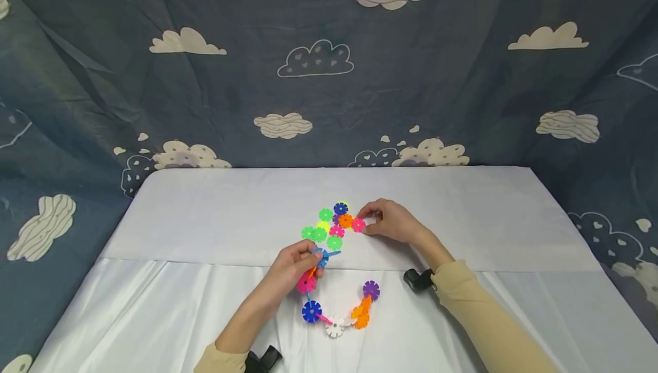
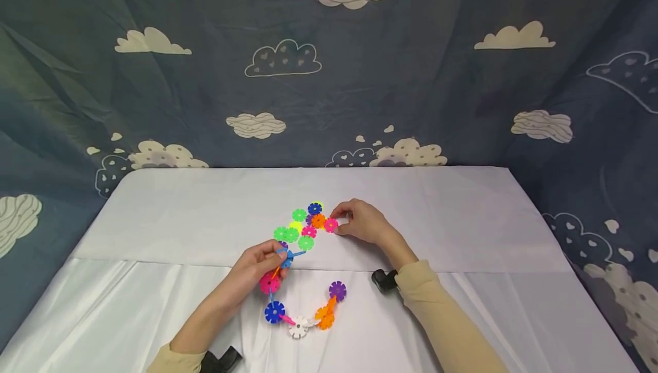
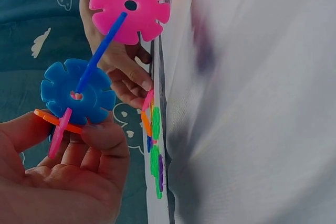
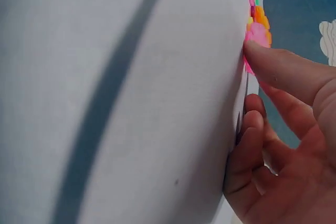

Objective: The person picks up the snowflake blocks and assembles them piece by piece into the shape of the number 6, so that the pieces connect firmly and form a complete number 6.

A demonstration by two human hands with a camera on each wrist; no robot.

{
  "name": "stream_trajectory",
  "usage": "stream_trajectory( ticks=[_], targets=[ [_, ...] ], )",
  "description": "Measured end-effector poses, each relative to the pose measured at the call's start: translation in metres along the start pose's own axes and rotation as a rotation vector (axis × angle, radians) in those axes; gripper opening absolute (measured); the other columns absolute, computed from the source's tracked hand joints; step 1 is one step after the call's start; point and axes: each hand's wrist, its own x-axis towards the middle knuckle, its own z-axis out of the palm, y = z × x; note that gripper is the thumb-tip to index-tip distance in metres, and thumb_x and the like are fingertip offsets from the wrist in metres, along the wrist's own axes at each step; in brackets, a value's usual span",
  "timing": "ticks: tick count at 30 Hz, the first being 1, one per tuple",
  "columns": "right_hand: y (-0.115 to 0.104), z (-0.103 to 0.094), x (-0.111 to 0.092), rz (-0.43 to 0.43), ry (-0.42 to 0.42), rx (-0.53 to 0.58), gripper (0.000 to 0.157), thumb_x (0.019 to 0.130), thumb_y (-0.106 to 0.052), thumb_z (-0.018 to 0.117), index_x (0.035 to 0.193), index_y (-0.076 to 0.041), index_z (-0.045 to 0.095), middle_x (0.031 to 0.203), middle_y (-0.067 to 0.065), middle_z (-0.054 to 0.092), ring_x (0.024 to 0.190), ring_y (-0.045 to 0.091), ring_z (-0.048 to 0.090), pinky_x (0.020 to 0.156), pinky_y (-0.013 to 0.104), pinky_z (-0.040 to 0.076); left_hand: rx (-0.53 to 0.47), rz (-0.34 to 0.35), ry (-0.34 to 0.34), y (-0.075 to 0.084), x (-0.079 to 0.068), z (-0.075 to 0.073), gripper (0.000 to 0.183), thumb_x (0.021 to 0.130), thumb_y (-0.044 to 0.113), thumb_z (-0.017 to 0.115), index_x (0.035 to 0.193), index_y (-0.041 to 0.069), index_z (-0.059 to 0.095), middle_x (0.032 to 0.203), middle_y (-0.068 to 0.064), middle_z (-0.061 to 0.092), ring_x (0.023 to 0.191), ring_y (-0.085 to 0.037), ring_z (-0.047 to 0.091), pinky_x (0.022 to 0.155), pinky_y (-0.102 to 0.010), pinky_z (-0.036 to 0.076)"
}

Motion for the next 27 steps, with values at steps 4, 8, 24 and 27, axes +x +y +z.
stream_trajectory(
  ticks=[4,8,24,27],
  targets=[
    [-0.003,0.001,-0.004,0.006,0.011,0.055,0.016,0.083,-0.007,0.078,0.095,-0.011,0.068,0.084,0.002,0.062,0.079,0.021,0.053,0.074,0.033,0.047,0.002,-0.001,0.001,0.001,-0.001,0.0,0.019,0.1,0.016,0.057,0.099,-0.002,0.054,0.077,-0.012,0.062,0.059,-0.015,0.052,0.062,-0.024,0.045],
    [-0.007,0.001,-0.012,0.028,0.017,0.088,0.009,0.087,-0.007,0.073,0.094,-0.011,0.068,0.08,0.001,0.06,0.075,0.019,0.054,0.071,0.032,0.047,0.004,0.001,0.006,0.002,-0.001,0.0,0.018,0.1,0.017,0.057,0.099,-0.002,0.055,0.076,-0.01,0.063,0.06,-0.015,0.052,0.063,-0.024,0.045],
    [-0.062,0.001,-0.081,0.049,0.136,0.456,0.012,0.1,-0.012,0.056,0.105,-0.003,0.062,0.09,0.019,0.062,0.077,0.028,0.059,0.073,0.038,0.053,0.015,-0.01,0.004,0.005,-0.003,0.001,0.021,0.098,0.019,0.06,0.098,-0.002,0.059,0.077,-0.008,0.066,0.064,-0.016,0.054,0.072,-0.029,0.045],
    [-0.073,0.003,-0.091,0.019,0.122,0.543,0.014,0.102,-0.015,0.055,0.108,-0.002,0.059,0.087,0.02,0.061,0.072,0.027,0.059,0.072,0.035,0.055,0.032,0.012,0.01,0.007,-0.004,0.002,0.022,0.098,0.02,0.06,0.099,-0.001,0.06,0.079,-0.01,0.066,0.067,-0.018,0.055,0.074,-0.031,0.045]
  ],
)
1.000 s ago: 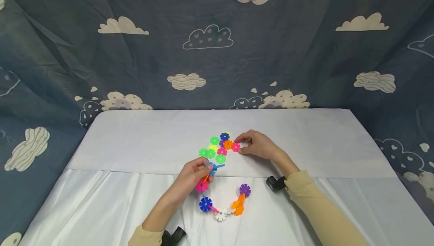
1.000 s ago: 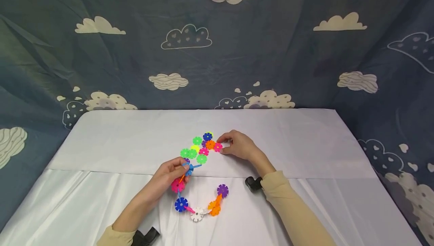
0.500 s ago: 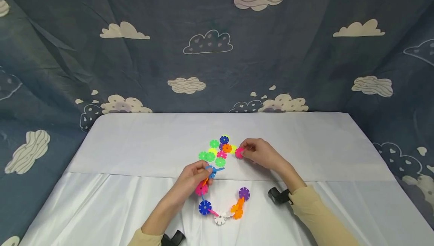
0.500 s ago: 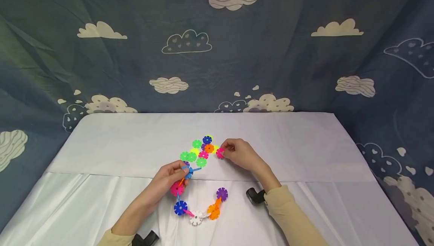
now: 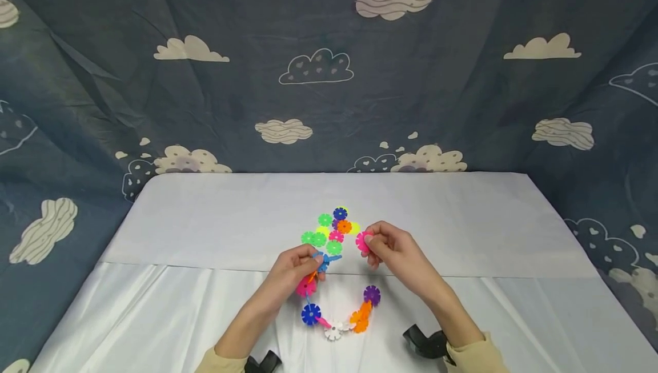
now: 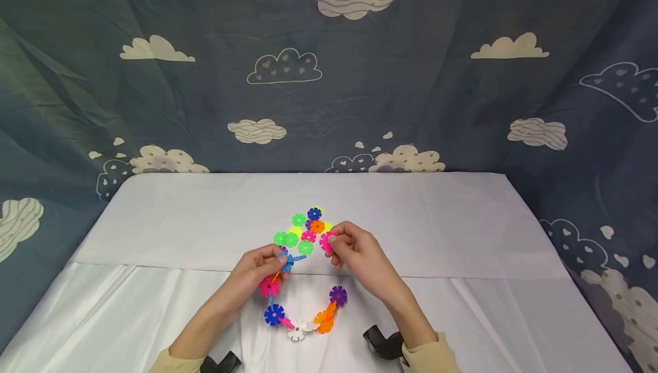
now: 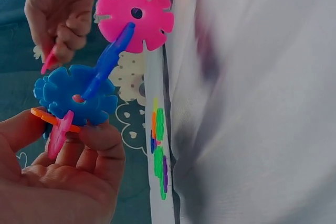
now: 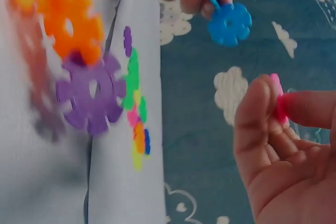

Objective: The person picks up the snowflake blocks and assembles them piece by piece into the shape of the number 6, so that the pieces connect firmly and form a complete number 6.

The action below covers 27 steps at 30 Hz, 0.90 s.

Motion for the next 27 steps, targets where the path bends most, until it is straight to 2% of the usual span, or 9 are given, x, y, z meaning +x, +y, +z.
stream_trajectory(
  ticks=[3,7,12,17,20,27],
  targets=[
    [-0.007,0.006,-0.008,-0.04,-0.012,0.017,0.016,0.102,-0.018,0.056,0.11,-0.004,0.058,0.083,0.016,0.061,0.068,0.028,0.058,0.066,0.031,0.055,0.002,0.041,0.001,0.002,-0.001,-0.001,0.022,0.099,0.021,0.06,0.1,-0.001,0.06,0.083,-0.016,0.067,0.069,-0.021,0.057,0.074,-0.031,0.046],
    [-0.012,0.015,-0.016,-0.109,0.025,-0.041,0.015,0.101,-0.024,0.058,0.11,-0.013,0.059,0.079,0.01,0.062,0.065,0.025,0.057,0.06,0.031,0.054,-0.013,0.112,-0.01,0.009,-0.005,-0.002,0.02,0.1,0.02,0.059,0.101,0.001,0.061,0.087,-0.025,0.065,0.07,-0.022,0.058,0.072,-0.029,0.049],
    [-0.013,0.023,-0.021,-0.215,0.086,-0.125,0.012,0.1,-0.026,0.059,0.111,-0.02,0.06,0.076,-0.002,0.062,0.062,0.018,0.057,0.056,0.031,0.053,-0.01,0.2,-0.037,0.017,-0.009,-0.002,0.018,0.101,0.019,0.057,0.099,0.001,0.06,0.087,-0.025,0.064,0.07,-0.026,0.058,0.068,-0.028,0.051],
    [-0.014,0.027,-0.022,-0.285,0.126,-0.148,0.011,0.1,-0.025,0.059,0.109,-0.02,0.06,0.077,-0.006,0.062,0.061,0.014,0.056,0.053,0.028,0.051,-0.019,0.207,-0.054,0.019,-0.011,-0.001,0.019,0.1,0.019,0.058,0.098,0.0,0.059,0.084,-0.015,0.066,0.072,-0.027,0.059,0.069,-0.029,0.052],
    [-0.014,0.028,-0.022,-0.301,0.135,-0.136,0.01,0.1,-0.025,0.06,0.108,-0.019,0.061,0.076,-0.006,0.062,0.06,0.014,0.056,0.052,0.028,0.051,-0.024,0.205,-0.048,0.019,-0.011,-0.001,0.02,0.1,0.019,0.058,0.097,0.0,0.059,0.083,-0.015,0.066,0.071,-0.026,0.059,0.07,-0.03,0.052],
    [-0.011,0.027,-0.021,-0.371,0.099,-0.24,0.007,0.1,-0.021,0.058,0.108,-0.021,0.06,0.075,-0.009,0.06,0.059,0.01,0.056,0.054,0.026,0.051,-0.006,0.201,-0.037,0.018,-0.011,-0.001,0.018,0.101,0.019,0.057,0.098,0.0,0.059,0.086,-0.026,0.064,0.08,-0.046,0.058,0.071,-0.03,0.052]
  ],
)
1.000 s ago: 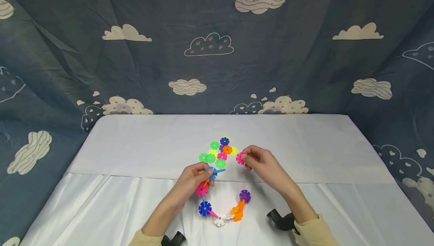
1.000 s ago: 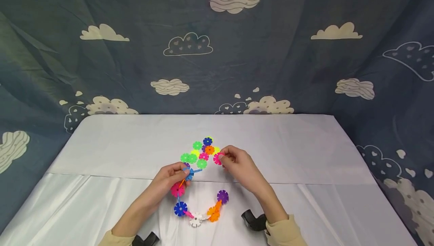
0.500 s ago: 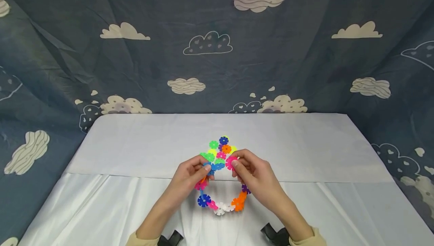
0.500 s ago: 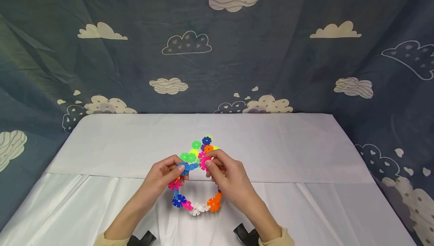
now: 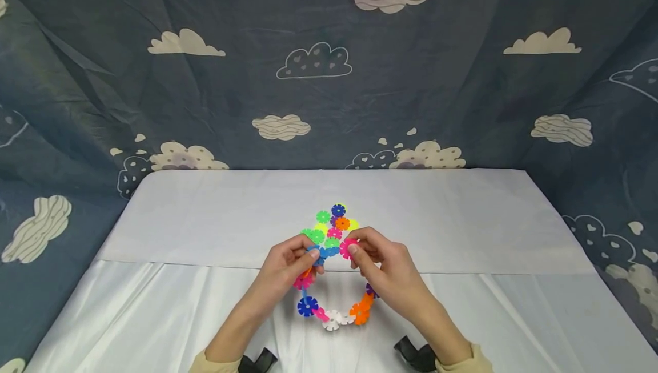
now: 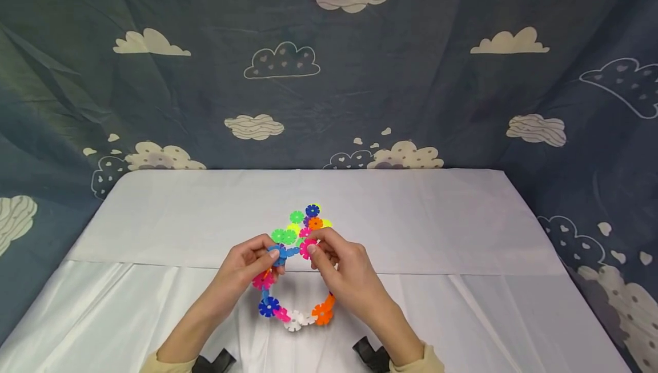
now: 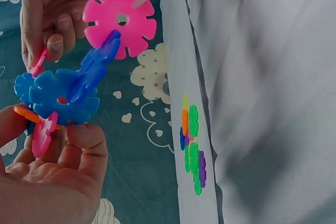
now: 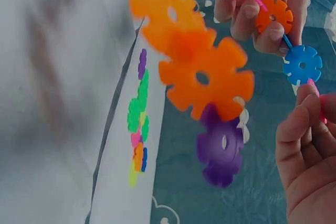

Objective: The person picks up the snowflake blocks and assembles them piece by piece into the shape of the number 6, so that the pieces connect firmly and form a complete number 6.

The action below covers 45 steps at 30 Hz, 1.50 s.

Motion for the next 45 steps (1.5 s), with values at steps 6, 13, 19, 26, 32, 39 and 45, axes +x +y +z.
stream_trajectory(
  ticks=[6,13,19,26,32,39,45],
  targets=[
    [0.001,0.001,0.001,-0.048,-0.024,-0.088,0.011,0.099,-0.018,0.061,0.109,-0.022,0.06,0.077,-0.014,0.058,0.065,0.005,0.055,0.058,0.025,0.051,0.023,-0.018,-0.015,0.001,-0.001,-0.001,0.018,0.1,0.018,0.057,0.097,0.0,0.058,0.083,-0.022,0.063,0.083,-0.049,0.058,0.073,-0.031,0.052],
    [0.003,-0.004,0.002,-0.068,-0.096,-0.102,0.017,0.098,-0.012,0.062,0.11,-0.024,0.061,0.076,-0.014,0.057,0.062,0.005,0.053,0.056,0.025,0.049,0.037,0.002,-0.02,-0.003,0.0,-0.002,0.021,0.101,0.016,0.056,0.096,-0.004,0.057,0.079,-0.015,0.063,0.074,-0.036,0.059,0.071,-0.029,0.052],
    [0.003,-0.011,0.004,-0.032,-0.155,-0.138,0.016,0.097,-0.016,0.063,0.108,-0.027,0.061,0.075,-0.015,0.055,0.062,0.006,0.052,0.055,0.026,0.049,0.018,-0.011,-0.03,-0.005,0.001,0.001,0.019,0.1,0.016,0.057,0.095,-0.003,0.057,0.08,-0.02,0.062,0.074,-0.036,0.058,0.069,-0.028,0.05],
    [0.003,-0.017,0.005,0.003,-0.2,-0.151,0.015,0.097,-0.015,0.064,0.107,-0.026,0.063,0.074,-0.014,0.056,0.063,0.007,0.053,0.057,0.026,0.05,0.003,-0.031,-0.032,-0.006,0.001,0.003,0.019,0.1,0.017,0.058,0.093,0.0,0.058,0.08,-0.021,0.063,0.074,-0.039,0.056,0.069,-0.029,0.05],
    [0.005,-0.023,0.006,0.013,-0.178,-0.153,0.016,0.096,-0.013,0.065,0.107,-0.025,0.065,0.077,-0.011,0.06,0.064,0.009,0.055,0.058,0.025,0.05,0.019,-0.017,-0.025,-0.006,0.001,0.002,0.019,0.1,0.016,0.057,0.094,-0.002,0.057,0.079,-0.017,0.064,0.07,-0.024,0.057,0.069,-0.028,0.051],
    [0.004,-0.018,0.007,0.024,-0.18,-0.081,0.015,0.098,-0.017,0.063,0.108,-0.029,0.064,0.08,-0.012,0.061,0.067,0.013,0.059,0.06,0.029,0.052,-0.007,-0.009,-0.027,-0.006,0.001,0.0,0.021,0.1,0.016,0.057,0.096,-0.005,0.056,0.078,-0.012,0.064,0.068,-0.021,0.057,0.068,-0.027,0.051],
    [0.006,-0.006,0.005,-0.03,-0.123,-0.06,0.016,0.097,-0.016,0.063,0.111,-0.024,0.064,0.078,-0.013,0.06,0.065,0.009,0.057,0.059,0.027,0.051,-0.014,0.001,-0.021,-0.006,0.002,0.001,0.022,0.1,0.015,0.056,0.094,-0.006,0.055,0.077,-0.013,0.063,0.069,-0.025,0.058,0.067,-0.027,0.05]
  ],
)
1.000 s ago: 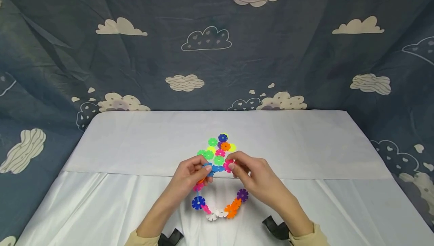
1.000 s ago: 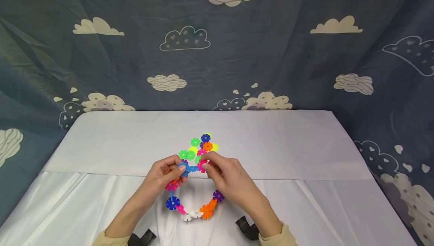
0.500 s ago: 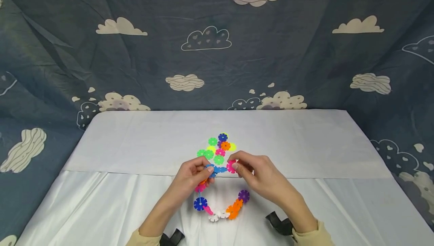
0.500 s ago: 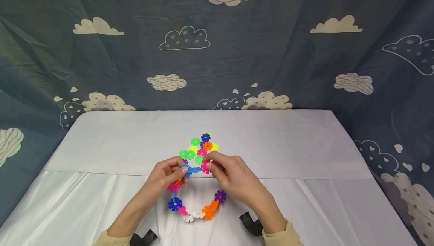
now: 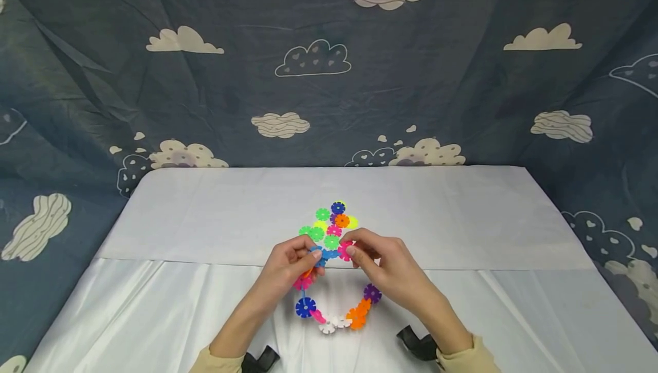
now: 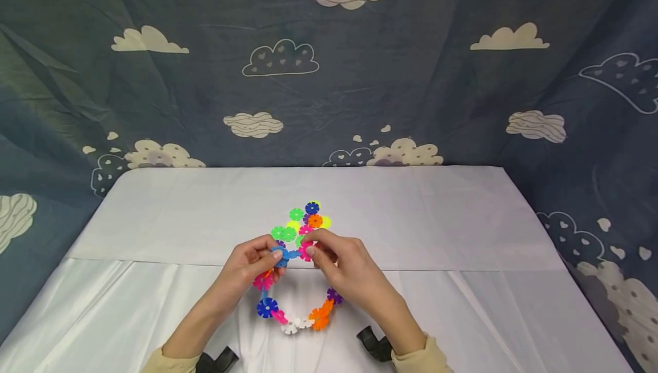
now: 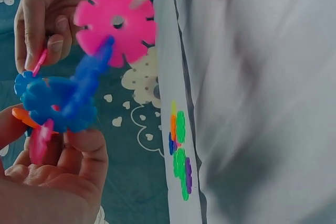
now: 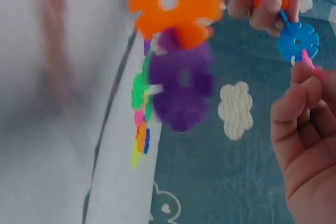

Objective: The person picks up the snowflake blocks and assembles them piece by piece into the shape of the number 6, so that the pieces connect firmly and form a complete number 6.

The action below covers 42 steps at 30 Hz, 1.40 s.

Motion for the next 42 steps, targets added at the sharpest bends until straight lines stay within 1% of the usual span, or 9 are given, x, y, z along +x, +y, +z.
stream_trajectory(
  ticks=[4,9,16,22,27,30,36,39,42],
  targets=[
    [0.001,0.006,0.001,-0.049,0.016,-0.035,0.016,0.097,-0.012,0.063,0.11,-0.021,0.065,0.079,-0.014,0.06,0.066,0.006,0.054,0.059,0.025,0.049,0.023,-0.003,0.023,-0.002,0.0,-0.001,0.02,0.099,0.012,0.056,0.091,-0.005,0.056,0.077,-0.016,0.064,0.075,-0.039,0.061,0.071,-0.031,0.052],
    [0.002,0.011,0.001,-0.063,0.021,-0.061,0.017,0.096,-0.008,0.063,0.109,-0.019,0.065,0.082,-0.008,0.063,0.065,0.006,0.052,0.057,0.023,0.048,0.052,-0.008,0.047,-0.004,0.001,-0.001,0.016,0.099,0.01,0.057,0.09,-0.004,0.057,0.078,-0.017,0.065,0.081,-0.047,0.061,0.077,-0.038,0.052],
    [0.004,0.016,0.0,-0.065,0.051,-0.083,0.018,0.094,-0.004,0.065,0.11,-0.013,0.066,0.081,-0.006,0.063,0.063,0.006,0.05,0.056,0.022,0.048,0.054,-0.036,0.08,-0.008,0.002,0.001,0.014,0.098,0.009,0.059,0.09,-0.002,0.058,0.077,-0.016,0.066,0.081,-0.047,0.062,0.078,-0.044,0.052],
    [0.009,0.02,0.0,-0.111,0.121,-0.086,0.018,0.094,-0.005,0.066,0.109,-0.014,0.066,0.08,-0.013,0.059,0.063,0.005,0.049,0.055,0.022,0.048,0.051,-0.04,0.12,-0.008,0.002,0.005,0.015,0.097,0.01,0.059,0.089,-0.003,0.057,0.077,-0.016,0.066,0.078,-0.044,0.063,0.075,-0.039,0.051],
    [0.014,0.023,0.0,-0.151,0.138,-0.075,0.014,0.095,-0.007,0.064,0.107,-0.014,0.065,0.078,-0.009,0.059,0.064,0.004,0.05,0.058,0.021,0.048,0.05,-0.051,0.132,-0.007,0.0,0.009,0.017,0.097,0.011,0.06,0.088,-0.003,0.056,0.075,-0.015,0.066,0.079,-0.044,0.063,0.074,-0.036,0.05],
    [0.015,0.023,0.001,-0.128,0.11,-0.047,0.013,0.096,-0.008,0.064,0.108,-0.014,0.065,0.08,-0.006,0.062,0.066,0.005,0.053,0.06,0.022,0.051,0.062,-0.051,0.131,-0.007,0.0,0.008,0.017,0.097,0.012,0.06,0.089,-0.002,0.057,0.075,-0.015,0.066,0.079,-0.044,0.063,0.074,-0.037,0.05],
    [0.015,0.019,0.004,0.012,0.031,0.0,0.024,0.098,-0.009,0.061,0.118,-0.02,0.066,0.082,-0.006,0.061,0.068,0.01,0.055,0.063,0.025,0.051,0.051,-0.078,0.061,-0.009,0.002,0.005,0.013,0.099,0.009,0.055,0.099,-0.003,0.052,0.079,-0.017,0.063,0.075,-0.032,0.064,0.08,-0.038,0.05],
    [0.015,0.019,0.004,0.029,0.002,0.006,0.031,0.097,-0.008,0.062,0.124,-0.022,0.066,0.095,-0.005,0.066,0.076,0.009,0.058,0.069,0.025,0.053,0.037,-0.078,0.02,-0.01,0.003,0.004,0.018,0.098,0.007,0.053,0.113,-0.002,0.049,0.086,-0.022,0.061,0.073,-0.034,0.064,0.08,-0.037,0.049],
    [0.013,0.021,0.005,0.025,-0.015,0.003,0.035,0.095,-0.009,0.065,0.128,-0.02,0.065,0.109,-0.008,0.067,0.087,0.007,0.061,0.078,0.025,0.054,0.069,-0.069,0.0,-0.009,0.004,0.005,0.022,0.1,0.013,0.055,0.118,0.001,0.054,0.09,-0.023,0.061,0.073,-0.036,0.064,0.081,-0.035,0.047]
  ],
)
